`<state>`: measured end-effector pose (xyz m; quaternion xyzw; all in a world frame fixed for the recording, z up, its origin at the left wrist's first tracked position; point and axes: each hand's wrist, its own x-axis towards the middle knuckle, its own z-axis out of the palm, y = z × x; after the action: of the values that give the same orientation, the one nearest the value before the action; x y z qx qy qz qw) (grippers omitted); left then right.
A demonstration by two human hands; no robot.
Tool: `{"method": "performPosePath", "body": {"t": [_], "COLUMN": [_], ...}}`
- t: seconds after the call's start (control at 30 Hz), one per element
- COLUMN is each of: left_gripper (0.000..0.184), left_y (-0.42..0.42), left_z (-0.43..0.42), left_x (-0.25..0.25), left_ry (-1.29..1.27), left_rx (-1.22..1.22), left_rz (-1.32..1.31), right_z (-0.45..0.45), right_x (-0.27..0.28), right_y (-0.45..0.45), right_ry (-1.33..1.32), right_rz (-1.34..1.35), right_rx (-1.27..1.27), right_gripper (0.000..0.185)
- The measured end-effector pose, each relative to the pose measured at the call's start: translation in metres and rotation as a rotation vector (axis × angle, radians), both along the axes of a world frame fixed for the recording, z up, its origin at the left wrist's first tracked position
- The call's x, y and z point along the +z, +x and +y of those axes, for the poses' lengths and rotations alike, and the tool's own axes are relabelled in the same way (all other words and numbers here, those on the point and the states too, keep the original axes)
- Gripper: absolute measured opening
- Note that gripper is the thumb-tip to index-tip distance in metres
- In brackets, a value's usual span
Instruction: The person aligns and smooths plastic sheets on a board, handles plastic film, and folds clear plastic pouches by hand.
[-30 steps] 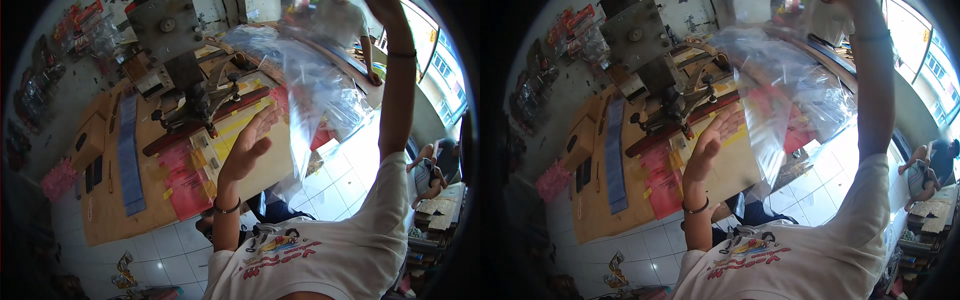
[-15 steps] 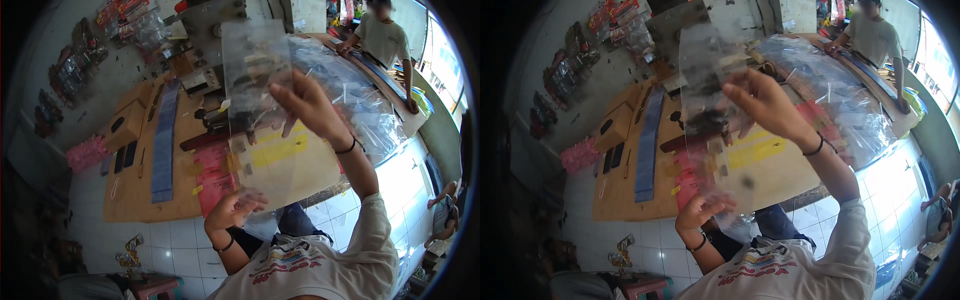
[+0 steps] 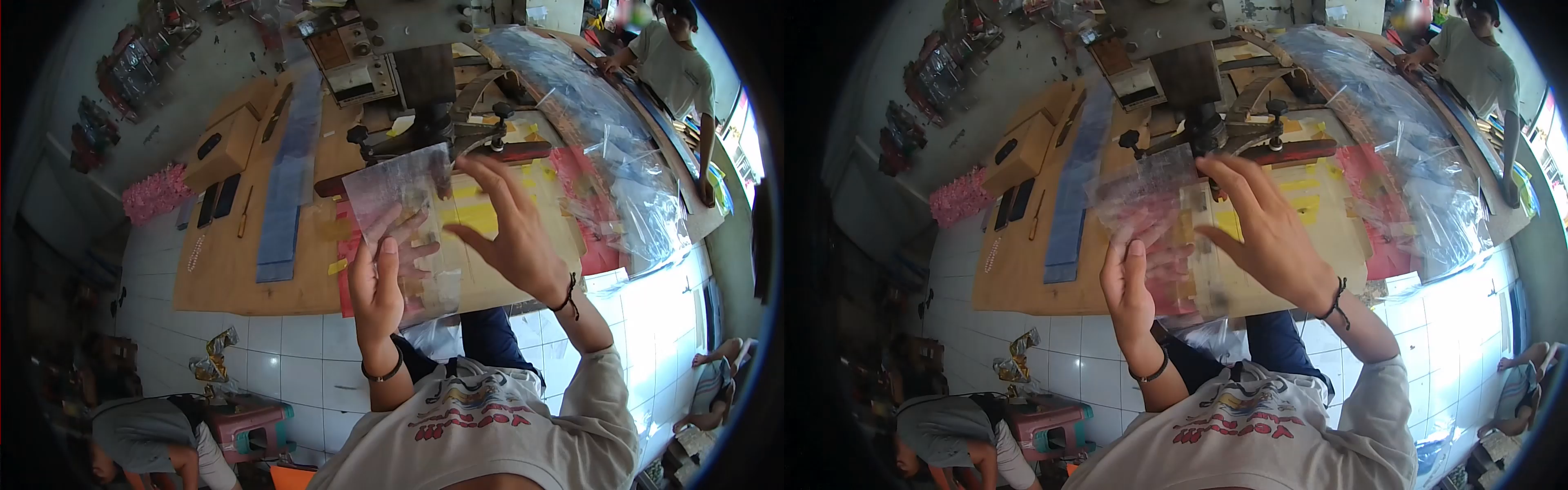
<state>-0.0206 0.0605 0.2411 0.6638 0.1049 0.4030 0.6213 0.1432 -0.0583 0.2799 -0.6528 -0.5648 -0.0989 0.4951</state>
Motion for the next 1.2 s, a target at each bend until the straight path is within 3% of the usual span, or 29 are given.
{"method": "performPosePath", "body": {"t": [0.1,0.23,0.73,0.83,0.93,1.07,1.2], "left_gripper": [0.045,0.043,0.045,0.045,0.046,0.047,0.047], "left_y": [0.003,0.009,0.024,0.024,0.024,0.023,0.021], "left_z": [-0.011,-0.03,-0.035,-0.024,-0.027,-0.018,-0.024], "left_x": [-0.008,-0.007,-0.007,-0.022,-0.018,-0.032,-0.023], "left_ry": [0.027,-0.005,-0.052,0.12,0.034,0.171,0.035], "left_rx": [-0.072,-0.116,0.064,0.136,0.109,0.143,0.106], "left_rz": [0.016,0.027,0.006,0.071,0.055,0.122,0.094], "right_z": [0.003,0.014,0.026,0.03,0.029,0.032,0.032], "right_x": [0.021,0.023,-0.008,-0.008,-0.008,-0.019,-0.021], "right_y": [0.01,0.011,0.011,0.01,0.012,0.017,0.019], "right_ry": [0.085,0.081,0.11,0.112,0.113,0.138,0.165], "right_rz": [-0.395,-0.493,-0.569,-0.502,-0.506,-0.463,-0.473], "right_rx": [-0.07,0.046,0.051,0.056,0.054,0.075,0.073], "right_gripper": [0.063,0.061,0.054,0.052,0.052,0.053,0.052]}}
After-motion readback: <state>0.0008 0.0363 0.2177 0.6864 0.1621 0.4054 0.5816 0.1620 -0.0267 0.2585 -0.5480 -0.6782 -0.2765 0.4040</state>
